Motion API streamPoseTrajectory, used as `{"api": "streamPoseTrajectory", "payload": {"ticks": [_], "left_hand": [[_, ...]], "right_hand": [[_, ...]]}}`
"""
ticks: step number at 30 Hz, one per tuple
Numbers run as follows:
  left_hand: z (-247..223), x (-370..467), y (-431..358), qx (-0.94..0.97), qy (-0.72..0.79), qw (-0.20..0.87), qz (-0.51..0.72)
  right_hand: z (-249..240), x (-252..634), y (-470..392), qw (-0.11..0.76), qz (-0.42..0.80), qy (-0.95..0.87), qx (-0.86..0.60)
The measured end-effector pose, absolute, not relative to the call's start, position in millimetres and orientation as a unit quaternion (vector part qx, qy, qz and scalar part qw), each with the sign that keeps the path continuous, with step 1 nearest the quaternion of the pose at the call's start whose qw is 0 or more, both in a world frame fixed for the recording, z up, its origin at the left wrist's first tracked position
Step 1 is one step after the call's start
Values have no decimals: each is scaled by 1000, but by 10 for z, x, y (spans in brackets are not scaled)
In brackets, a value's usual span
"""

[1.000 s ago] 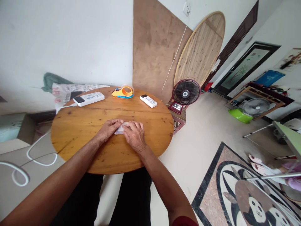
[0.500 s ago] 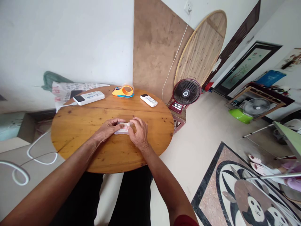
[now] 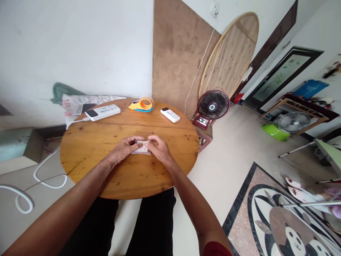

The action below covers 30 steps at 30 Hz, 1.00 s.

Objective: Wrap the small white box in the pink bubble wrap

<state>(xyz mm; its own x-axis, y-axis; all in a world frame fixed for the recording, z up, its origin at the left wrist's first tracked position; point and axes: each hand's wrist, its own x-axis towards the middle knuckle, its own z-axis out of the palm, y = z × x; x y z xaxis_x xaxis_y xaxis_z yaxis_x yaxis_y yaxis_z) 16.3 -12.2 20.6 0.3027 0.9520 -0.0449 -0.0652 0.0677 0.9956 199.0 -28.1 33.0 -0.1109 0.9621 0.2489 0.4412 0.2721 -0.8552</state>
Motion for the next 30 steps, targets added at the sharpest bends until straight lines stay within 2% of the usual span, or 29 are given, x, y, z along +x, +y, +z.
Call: {"api": "streamPoseTrajectory", "payload": {"ticks": [3,6,10,18,26,30], "left_hand": [[190,180,-104,544,417,585,434],[144,196,-74,549,424,565,447],[60,214,-16,547,427,559,454],[79,228,24,555,417,564,447],[37,224,18,557,412,558,456],[82,217,1,529,416,577,463]], "right_hand": [[442,2025,-201,343,312,-734,-497],[469,2013,-93,323,344,-729,-496],[390,1948,-11,350,397,-674,-516],[255,1866,-18,413,390,-645,-511],[159,1787,23,415,373,-643,-524],[127,1828,0,430,419,-621,-504]]}}
